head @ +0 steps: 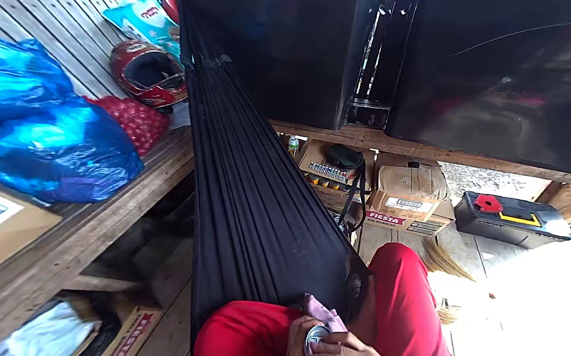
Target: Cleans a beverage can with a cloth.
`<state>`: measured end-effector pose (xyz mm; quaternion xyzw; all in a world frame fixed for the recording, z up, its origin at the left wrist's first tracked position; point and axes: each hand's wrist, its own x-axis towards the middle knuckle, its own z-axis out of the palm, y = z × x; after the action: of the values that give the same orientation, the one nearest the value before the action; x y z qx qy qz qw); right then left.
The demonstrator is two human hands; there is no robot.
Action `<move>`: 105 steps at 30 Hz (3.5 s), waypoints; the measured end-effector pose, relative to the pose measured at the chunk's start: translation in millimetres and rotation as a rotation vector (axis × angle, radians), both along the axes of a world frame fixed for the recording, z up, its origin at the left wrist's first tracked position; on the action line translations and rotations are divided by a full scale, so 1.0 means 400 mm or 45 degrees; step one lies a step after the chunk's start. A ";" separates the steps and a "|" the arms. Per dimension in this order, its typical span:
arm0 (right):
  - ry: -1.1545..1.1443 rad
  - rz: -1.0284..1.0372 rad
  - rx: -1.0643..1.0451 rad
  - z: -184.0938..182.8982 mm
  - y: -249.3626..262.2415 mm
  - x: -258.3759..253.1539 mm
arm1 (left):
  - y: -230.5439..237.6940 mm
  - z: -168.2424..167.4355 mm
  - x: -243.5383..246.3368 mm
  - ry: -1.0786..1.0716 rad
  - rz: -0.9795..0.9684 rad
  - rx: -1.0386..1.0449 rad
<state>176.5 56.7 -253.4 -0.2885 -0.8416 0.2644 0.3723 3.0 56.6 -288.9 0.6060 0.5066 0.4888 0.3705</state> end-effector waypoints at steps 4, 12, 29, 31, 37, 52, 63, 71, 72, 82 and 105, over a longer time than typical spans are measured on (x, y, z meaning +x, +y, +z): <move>-0.065 -0.001 0.035 -0.001 0.057 -0.039 | 0.051 -0.007 -0.058 0.045 -0.061 0.060; 0.172 -0.565 0.083 -0.026 0.139 -0.359 | 0.199 -0.021 -0.335 0.236 -0.112 0.319; 0.194 -0.764 -0.014 -0.131 0.131 -0.486 | 0.209 -0.091 -0.376 0.432 0.086 0.166; 0.233 -0.765 -0.120 -0.142 0.139 -0.440 | 0.222 -0.107 -0.320 0.399 0.144 0.160; 0.242 -0.814 -0.186 -0.176 0.151 -0.234 | 0.272 -0.157 -0.116 0.333 0.099 0.229; 0.086 -0.601 0.112 -0.170 0.169 -0.209 | 0.281 -0.158 -0.105 0.176 0.158 0.358; 0.158 -0.802 0.151 -0.158 0.113 -0.419 | 0.168 -0.087 -0.380 0.559 0.092 0.407; 0.210 -0.701 0.044 -0.074 0.035 -0.518 | 0.109 -0.056 -0.414 0.527 0.105 0.303; 0.214 -0.668 0.020 -0.070 0.026 -0.507 | 0.110 -0.053 -0.406 0.529 0.114 0.292; 0.253 -0.655 0.200 -0.095 0.088 -0.212 | 0.140 -0.022 -0.122 0.423 0.138 0.381; 0.428 -0.723 0.277 -0.040 0.029 -0.247 | 0.120 0.057 -0.135 0.497 0.011 0.396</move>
<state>77.9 68.3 -269.4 -0.4222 -0.6779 0.1027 0.5930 -50.9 104.5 -266.2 0.7364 0.4899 0.4360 0.1659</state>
